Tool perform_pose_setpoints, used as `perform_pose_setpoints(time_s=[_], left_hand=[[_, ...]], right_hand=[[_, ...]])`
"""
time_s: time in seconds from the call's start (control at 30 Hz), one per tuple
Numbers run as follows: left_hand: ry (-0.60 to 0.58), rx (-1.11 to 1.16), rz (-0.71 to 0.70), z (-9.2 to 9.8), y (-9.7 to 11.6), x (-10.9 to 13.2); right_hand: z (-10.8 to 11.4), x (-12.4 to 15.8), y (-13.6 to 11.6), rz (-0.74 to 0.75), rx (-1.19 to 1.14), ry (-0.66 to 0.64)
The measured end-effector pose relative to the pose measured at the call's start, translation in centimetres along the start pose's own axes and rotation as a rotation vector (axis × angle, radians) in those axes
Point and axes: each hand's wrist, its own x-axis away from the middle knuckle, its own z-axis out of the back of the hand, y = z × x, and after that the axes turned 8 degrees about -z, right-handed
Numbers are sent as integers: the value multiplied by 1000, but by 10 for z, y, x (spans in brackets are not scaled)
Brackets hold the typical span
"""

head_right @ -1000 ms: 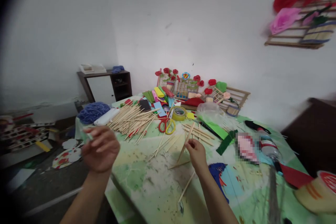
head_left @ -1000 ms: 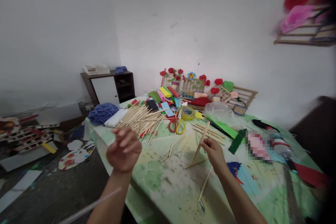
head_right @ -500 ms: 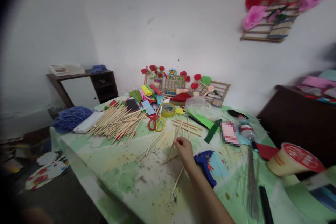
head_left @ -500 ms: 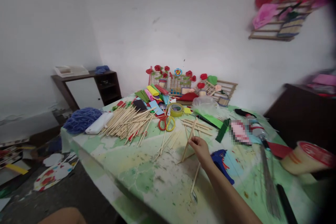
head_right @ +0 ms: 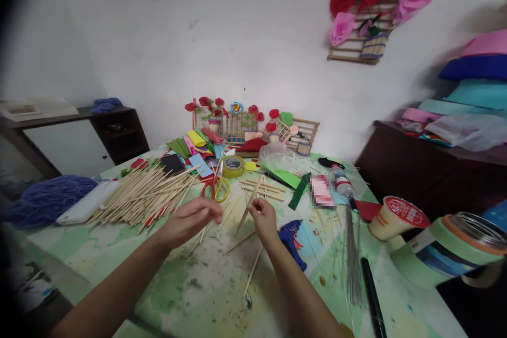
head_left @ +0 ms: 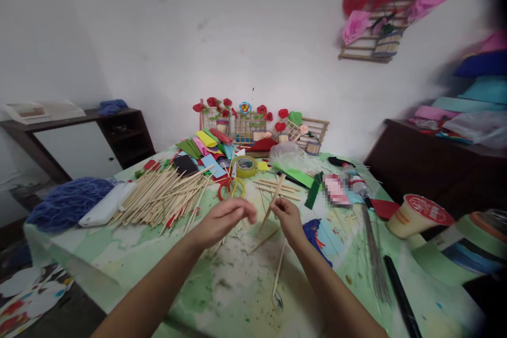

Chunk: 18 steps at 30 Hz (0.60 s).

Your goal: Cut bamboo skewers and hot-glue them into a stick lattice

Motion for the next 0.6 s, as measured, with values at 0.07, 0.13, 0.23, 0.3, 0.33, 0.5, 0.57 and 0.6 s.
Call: perform_pose_setpoints(time_s=[0.07,0.13,0.23,0.3,0.33,0.5,0.57,0.6], left_hand=[[-40,103,107,-15,-30,-17],[-12,200,179,-25,-60,-31],[-33,196,242,-33,-97,-42],[-43,202,280,-35,-110,-44],[-50,205,294,-36,-113,-44],[-173,212,361,-46,-105,-41],[-246,207,393,-48,-99,-37],[-275,204,407,-48,-96,-35]], right_hand=[[6,-1,0,6,-25,32],[13,-3,2,8,-55,66],[24,-5,3,4,-113,105],[28,-5,0,-1,-145,83],[29,-4,-3,-3,-154,56],[20,5,-19,-28,-147,-105],[12,10,-21,-77,-142,-165],[9,11,-21,-106,-142,-189]])
